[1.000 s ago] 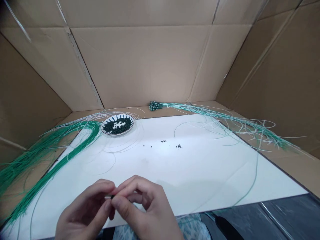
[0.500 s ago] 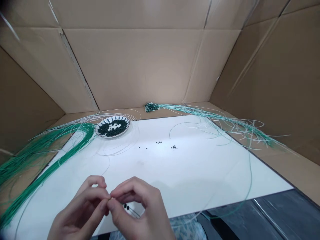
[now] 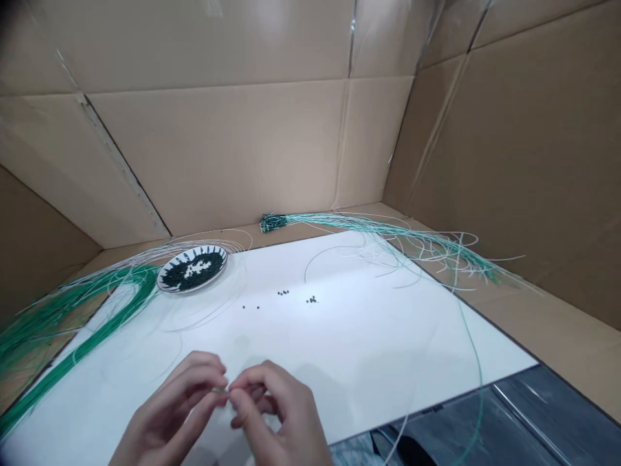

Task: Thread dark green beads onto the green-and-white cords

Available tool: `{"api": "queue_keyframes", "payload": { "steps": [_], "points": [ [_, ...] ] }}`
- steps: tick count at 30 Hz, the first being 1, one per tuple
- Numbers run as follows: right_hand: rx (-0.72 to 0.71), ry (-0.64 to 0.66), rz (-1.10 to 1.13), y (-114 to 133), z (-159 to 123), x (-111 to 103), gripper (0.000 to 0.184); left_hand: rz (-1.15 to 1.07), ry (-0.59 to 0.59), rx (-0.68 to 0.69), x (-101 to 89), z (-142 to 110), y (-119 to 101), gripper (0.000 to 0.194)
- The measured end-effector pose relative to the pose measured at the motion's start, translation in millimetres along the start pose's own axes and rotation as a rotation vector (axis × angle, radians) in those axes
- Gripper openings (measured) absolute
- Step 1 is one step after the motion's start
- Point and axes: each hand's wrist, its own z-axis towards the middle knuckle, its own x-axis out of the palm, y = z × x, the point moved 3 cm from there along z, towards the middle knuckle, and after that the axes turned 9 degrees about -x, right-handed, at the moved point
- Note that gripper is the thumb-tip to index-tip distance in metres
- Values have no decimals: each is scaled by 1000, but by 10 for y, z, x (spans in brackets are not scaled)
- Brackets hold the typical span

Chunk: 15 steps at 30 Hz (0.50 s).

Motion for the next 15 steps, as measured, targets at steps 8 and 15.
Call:
{"api": "queue_keyframes", "payload": {
  "steps": [8, 15],
  "points": [
    [-14, -239, -91, -241, 137, -704, 37, 734, 97, 178, 283, 1119, 181, 22],
    [8, -232, -83, -279, 151, -779, 51, 833, 154, 283, 543, 1743, 441, 19]
  ]
}}
